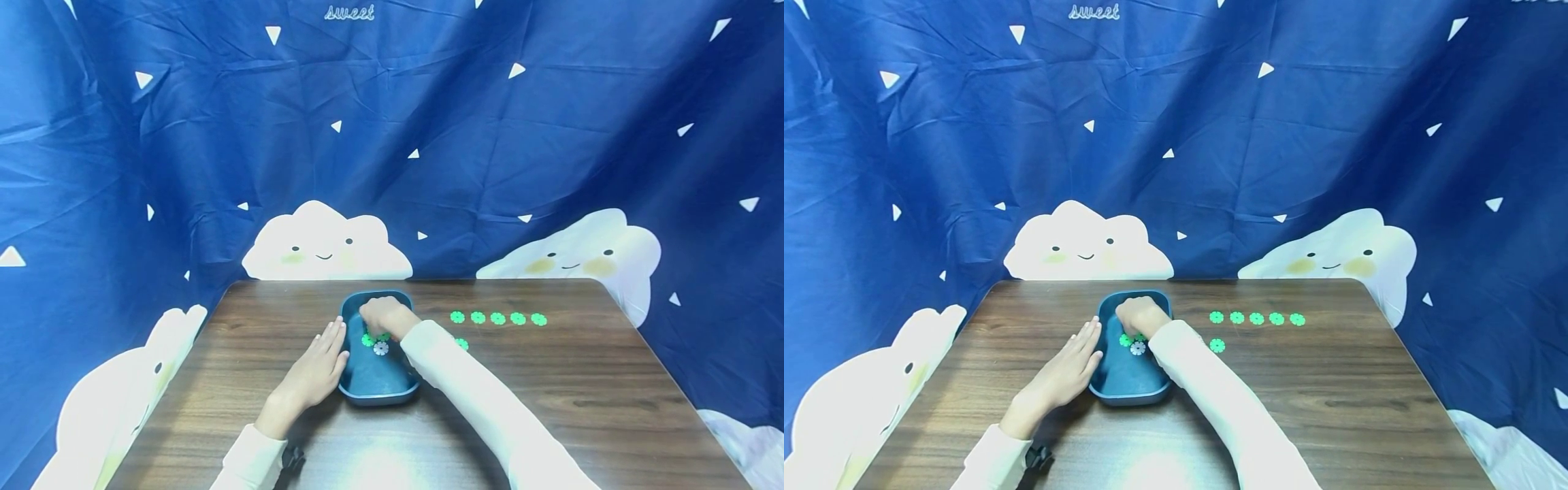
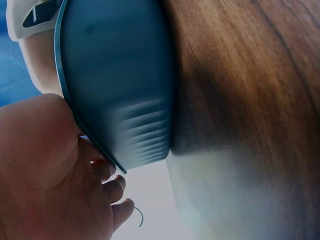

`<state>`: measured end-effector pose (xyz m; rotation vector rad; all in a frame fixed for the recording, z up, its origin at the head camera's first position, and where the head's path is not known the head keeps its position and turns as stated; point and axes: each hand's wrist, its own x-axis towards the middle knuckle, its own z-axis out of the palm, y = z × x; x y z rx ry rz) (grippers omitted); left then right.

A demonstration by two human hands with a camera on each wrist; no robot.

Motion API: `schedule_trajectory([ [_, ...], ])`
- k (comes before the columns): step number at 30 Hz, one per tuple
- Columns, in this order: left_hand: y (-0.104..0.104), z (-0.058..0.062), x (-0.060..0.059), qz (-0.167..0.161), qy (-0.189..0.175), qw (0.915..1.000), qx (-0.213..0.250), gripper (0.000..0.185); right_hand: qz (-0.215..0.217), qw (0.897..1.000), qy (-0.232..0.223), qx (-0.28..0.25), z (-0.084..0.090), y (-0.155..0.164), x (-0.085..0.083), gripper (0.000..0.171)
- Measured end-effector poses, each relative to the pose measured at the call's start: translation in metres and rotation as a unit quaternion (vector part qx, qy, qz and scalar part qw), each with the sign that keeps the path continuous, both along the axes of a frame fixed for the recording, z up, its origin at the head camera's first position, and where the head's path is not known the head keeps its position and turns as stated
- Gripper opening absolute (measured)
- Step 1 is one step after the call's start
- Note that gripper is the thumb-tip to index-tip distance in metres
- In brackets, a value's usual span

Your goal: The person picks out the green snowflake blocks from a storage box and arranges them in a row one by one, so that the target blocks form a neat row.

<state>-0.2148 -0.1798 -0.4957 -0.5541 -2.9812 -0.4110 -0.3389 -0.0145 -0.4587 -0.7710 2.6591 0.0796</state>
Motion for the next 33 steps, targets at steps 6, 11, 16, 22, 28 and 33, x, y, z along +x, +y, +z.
schedule_trajectory([
  [6,0.0,0.0,0.001,-0.001,0.003,1.0,0.0,0.058,0.016,1.0,0.007,0.006,0.0,0.001,0.0,0.025],
  [11,0.0,0.001,0.001,0.001,-0.004,1.0,0.002,0.058,0.008,1.0,0.003,0.005,-0.002,-0.002,-0.004,0.036],
  [16,0.001,0.001,0.0,0.002,-0.009,1.0,-0.001,0.058,0.003,1.0,0.001,-0.017,-0.001,-0.001,-0.004,0.029],
  [22,0.001,0.001,-0.001,0.003,-0.012,0.9999,-0.004,0.058,0.048,0.998,0.042,-0.027,0.005,0.003,-0.003,0.024],
  [28,0.0,0.001,0.0,0.001,-0.008,1.0,0.001,0.058,0.069,0.995,0.058,-0.052,0.012,0.009,-0.004,0.027],
  [33,0.0,0.0,-0.001,-0.001,0.0,1.0,0.0,0.058,0.074,0.992,0.076,-0.071,0.021,0.022,-0.002,0.031],
])
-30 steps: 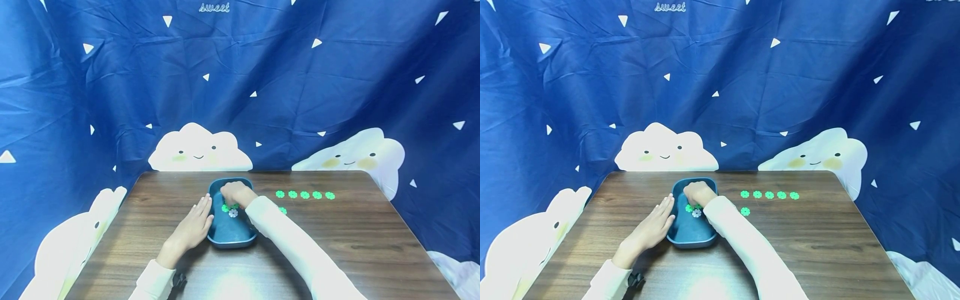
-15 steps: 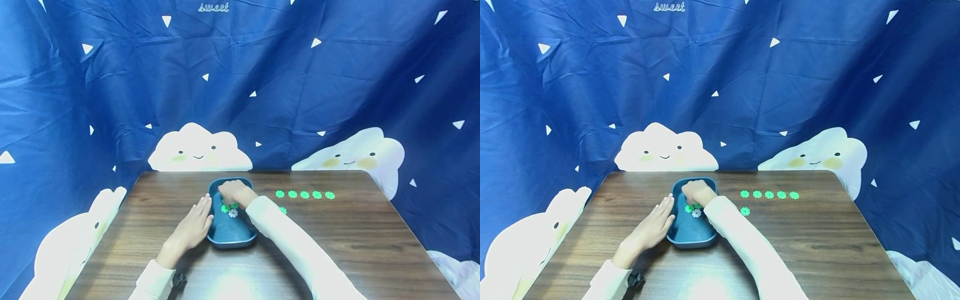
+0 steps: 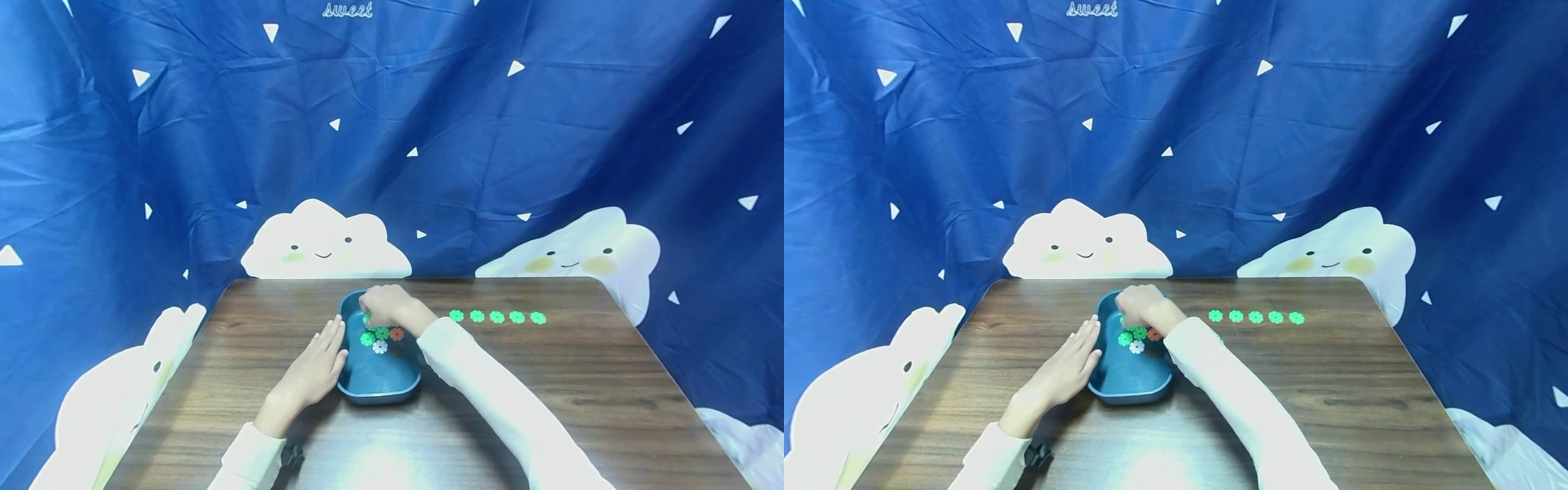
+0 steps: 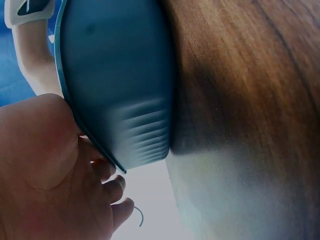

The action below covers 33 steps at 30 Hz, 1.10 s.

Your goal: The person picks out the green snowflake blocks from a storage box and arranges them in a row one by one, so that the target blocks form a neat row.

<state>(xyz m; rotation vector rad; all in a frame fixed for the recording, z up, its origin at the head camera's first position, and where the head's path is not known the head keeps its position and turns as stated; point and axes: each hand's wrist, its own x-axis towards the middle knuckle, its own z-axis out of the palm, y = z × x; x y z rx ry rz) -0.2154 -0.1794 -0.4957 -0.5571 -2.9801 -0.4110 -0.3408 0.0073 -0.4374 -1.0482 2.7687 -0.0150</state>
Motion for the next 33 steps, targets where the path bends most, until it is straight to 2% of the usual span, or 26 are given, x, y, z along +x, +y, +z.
schedule_trajectory([
  [9,-0.003,-0.008,-0.003,-0.007,0.022,0.9997,-0.005,0.059,-0.003,0.999,0.028,-0.04,0.02,0.036,0.006,0.025],
  [19,-0.002,-0.004,-0.002,0.003,0.022,0.9997,-0.007,0.058,-0.028,0.995,0.066,-0.068,0.034,0.086,0.01,0.022],
  [27,-0.001,-0.003,-0.001,0.001,0.02,0.9998,-0.006,0.058,-0.053,0.992,0.088,-0.075,0.037,0.128,0.016,0.023],
  [33,-0.001,-0.002,-0.001,-0.002,0.024,0.9997,-0.003,0.058,-0.06,0.989,0.102,-0.085,0.033,0.155,0.023,0.021],
])
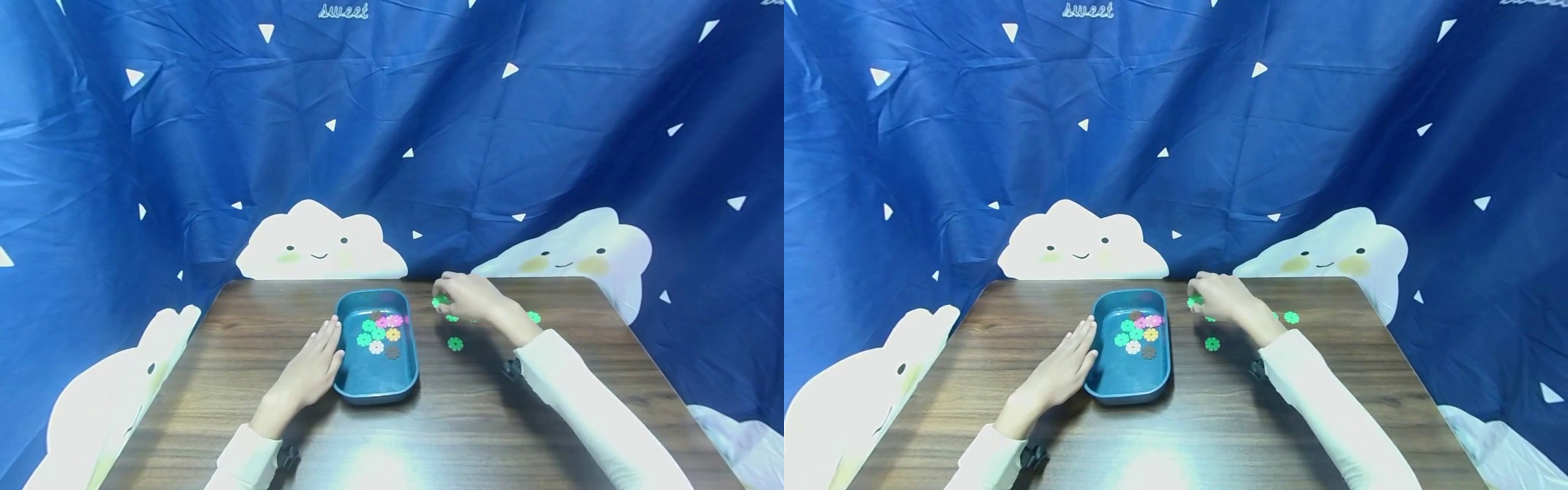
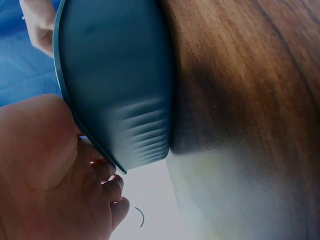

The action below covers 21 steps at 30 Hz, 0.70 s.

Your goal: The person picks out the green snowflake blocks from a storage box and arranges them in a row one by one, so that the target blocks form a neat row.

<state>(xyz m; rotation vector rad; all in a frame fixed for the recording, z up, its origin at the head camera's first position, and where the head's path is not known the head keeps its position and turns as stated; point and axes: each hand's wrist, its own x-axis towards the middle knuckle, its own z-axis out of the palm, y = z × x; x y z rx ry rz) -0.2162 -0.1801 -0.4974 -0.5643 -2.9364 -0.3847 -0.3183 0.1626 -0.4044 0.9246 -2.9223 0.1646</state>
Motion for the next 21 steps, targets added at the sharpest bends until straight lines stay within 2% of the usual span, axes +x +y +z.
schedule_trajectory([
  [7,0.0,0.002,0.0,-0.002,-0.003,1.0,-0.002,0.058,-0.026,1.0,-0.003,0.003,-0.011,0.026,0.008,0.025],
  [15,0.0,0.001,0.0,-0.003,-0.001,1.0,-0.001,0.058,-0.026,1.0,-0.009,-0.013,-0.026,0.051,0.018,0.027],
  [21,0.0,0.001,0.001,-0.002,-0.001,1.0,0.003,0.057,-0.042,0.999,-0.031,-0.013,-0.039,0.065,0.024,0.028],
])
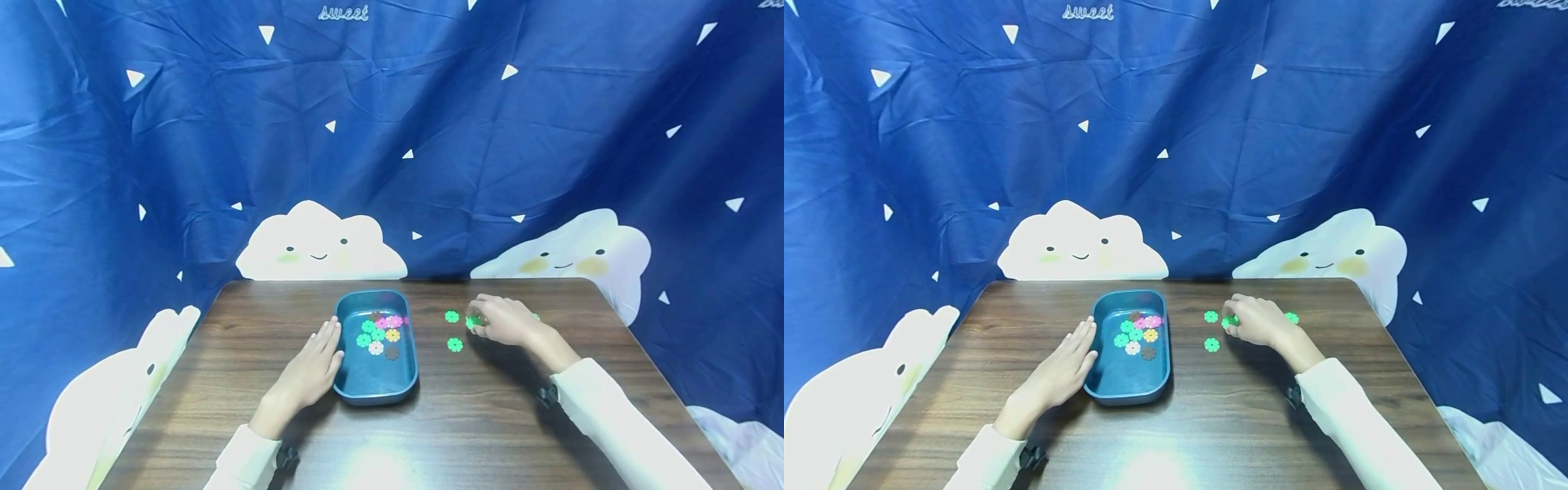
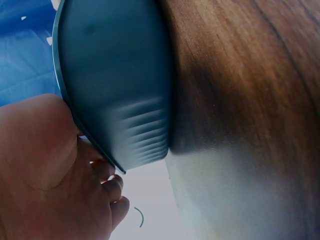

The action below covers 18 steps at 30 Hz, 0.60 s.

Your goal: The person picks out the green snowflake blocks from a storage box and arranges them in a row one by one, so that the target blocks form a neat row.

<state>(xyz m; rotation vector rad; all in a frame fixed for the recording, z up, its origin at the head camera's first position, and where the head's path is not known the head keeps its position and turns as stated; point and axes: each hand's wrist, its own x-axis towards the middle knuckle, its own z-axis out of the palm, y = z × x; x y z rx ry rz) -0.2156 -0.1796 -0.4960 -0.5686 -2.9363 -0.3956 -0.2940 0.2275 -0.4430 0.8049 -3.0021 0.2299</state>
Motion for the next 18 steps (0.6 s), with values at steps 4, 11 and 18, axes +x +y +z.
schedule_trajectory([
  [4,-0.001,0.0,0.0,0.0,0.0,1.0,0.001,0.057,-0.004,1.0,-0.02,-0.003,-0.011,0.008,0.003,0.022],
  [11,-0.001,0.001,-0.001,-0.002,-0.001,1.0,0.001,0.058,0.001,0.999,-0.033,-0.019,-0.031,0.014,0.005,0.025],
  [18,-0.001,-0.001,-0.001,0.001,0.0,1.0,-0.005,0.057,0.011,1.0,-0.015,-0.017,-0.046,0.014,0.007,0.022],
])
